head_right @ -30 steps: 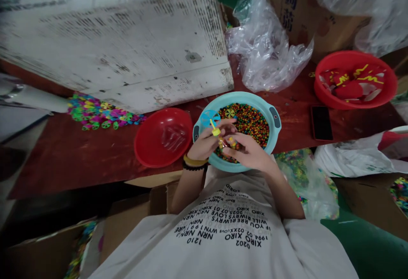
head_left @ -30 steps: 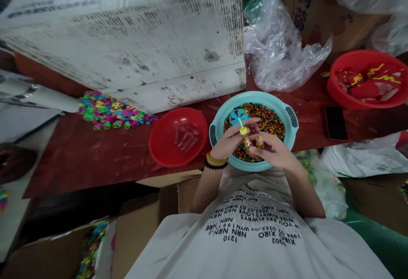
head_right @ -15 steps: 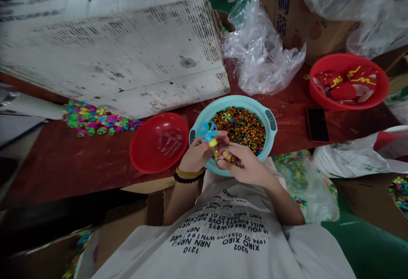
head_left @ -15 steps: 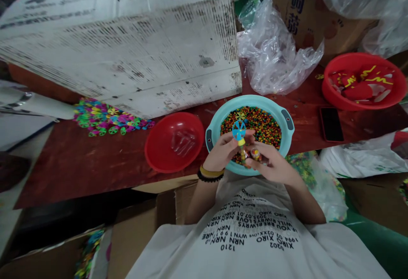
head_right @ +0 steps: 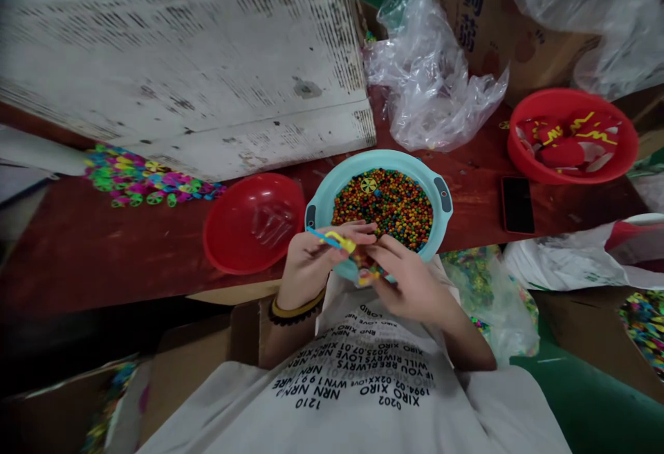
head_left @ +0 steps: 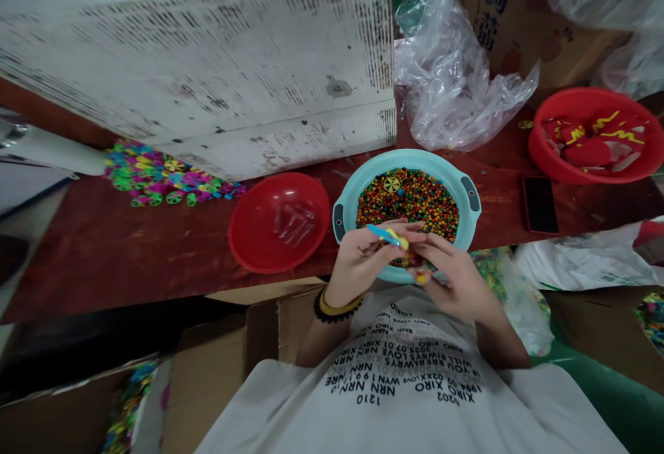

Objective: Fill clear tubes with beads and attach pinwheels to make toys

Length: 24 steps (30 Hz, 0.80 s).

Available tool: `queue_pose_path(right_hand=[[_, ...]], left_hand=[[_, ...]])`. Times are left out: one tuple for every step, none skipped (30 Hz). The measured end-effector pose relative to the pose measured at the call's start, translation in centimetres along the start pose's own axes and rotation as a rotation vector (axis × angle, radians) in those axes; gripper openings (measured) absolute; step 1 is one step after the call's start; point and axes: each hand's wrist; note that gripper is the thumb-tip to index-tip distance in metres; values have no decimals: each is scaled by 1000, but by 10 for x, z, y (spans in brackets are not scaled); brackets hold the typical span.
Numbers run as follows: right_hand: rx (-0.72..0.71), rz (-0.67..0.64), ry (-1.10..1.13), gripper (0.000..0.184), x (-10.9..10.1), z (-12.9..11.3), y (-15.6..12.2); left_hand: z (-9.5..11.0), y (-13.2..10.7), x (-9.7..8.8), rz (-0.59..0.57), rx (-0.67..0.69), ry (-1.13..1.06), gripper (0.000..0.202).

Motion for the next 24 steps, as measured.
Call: queue_pose_path(right_hand=[[-26,-43,138,26,-3,2,1],[-51,-93,275,19,-4,5,2],[-63,-147,403,17,-4,11,3],[-63,-209,520,20,-2,17,3],[-50,-271,622,26,1,24,3],[-24,-325,710,32,5,31,2],[12,-378,781,36,9,37,0],[44,-428,831,40,14,43,-2],[68,-473,863,42,19,49,-3],[76,-508,886,42,23,53,-5],[72,-530,909,40,27,56,-6],[62,-542,934,38,30,58,-7],[51,-547,965,36,32,59,-7],[47,-543,996,35,33,60,-6],[52,-545,1011,36,32,59,-4],[57,-542,990,37,30,58,-2],[56,-523,931,38,27,56,0],[47,-481,841,37,22,54,2],[44,-415,730,33,17,52,4],[52,-332,618,29,11,51,5],[73,-252,523,25,6,50,5],[113,-180,449,22,1,50,5],[165,-125,390,21,-3,52,4],[217,-80,333,21,-6,54,3]], left_hand=[[3,-1,-3,-101,8,-30,25],[6,-3,-6,-189,18,-47,25],[7,-4,-9,-263,28,-51,27],[6,-4,-11,-323,35,-46,29],[5,-5,-13,-368,37,-39,33],[2,-5,-14,-397,38,-37,36],[-1,-6,-14,-417,42,-45,39],[-5,-7,-14,-434,51,-61,41],[-9,-8,-14,-449,65,-75,40],[-12,-10,-13,-455,78,-86,38],[-16,-13,-13,-456,84,-89,36],[-18,-15,-13,-452,82,-84,35],[-20,-18,-14,-438,69,-76,34],[-21,-21,-16,-413,52,-71,35],[-21,-22,-19,-392,40,-68,37],[-22,-22,-23,-389,33,-61,41],[-23,-19,-28,-395,32,-52,49],[-25,-13,-35,-396,33,-43,61],[-29,-4,-42,-393,30,-24,73],[-35,9,-48,-368,17,15,80],[-43,25,-52,-309,-3,73,80],[-53,43,-54,-232,-37,161,74],[-63,63,-53,-120,-84,287,66],[-74,82,-49,-12,-122,435,60]])
Point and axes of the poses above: each hand's wrist, its own y-axis towards the middle knuckle, its own x-axis out of the palm, z = x × y, and after that the axes turned 5 degrees about -x, right-handed
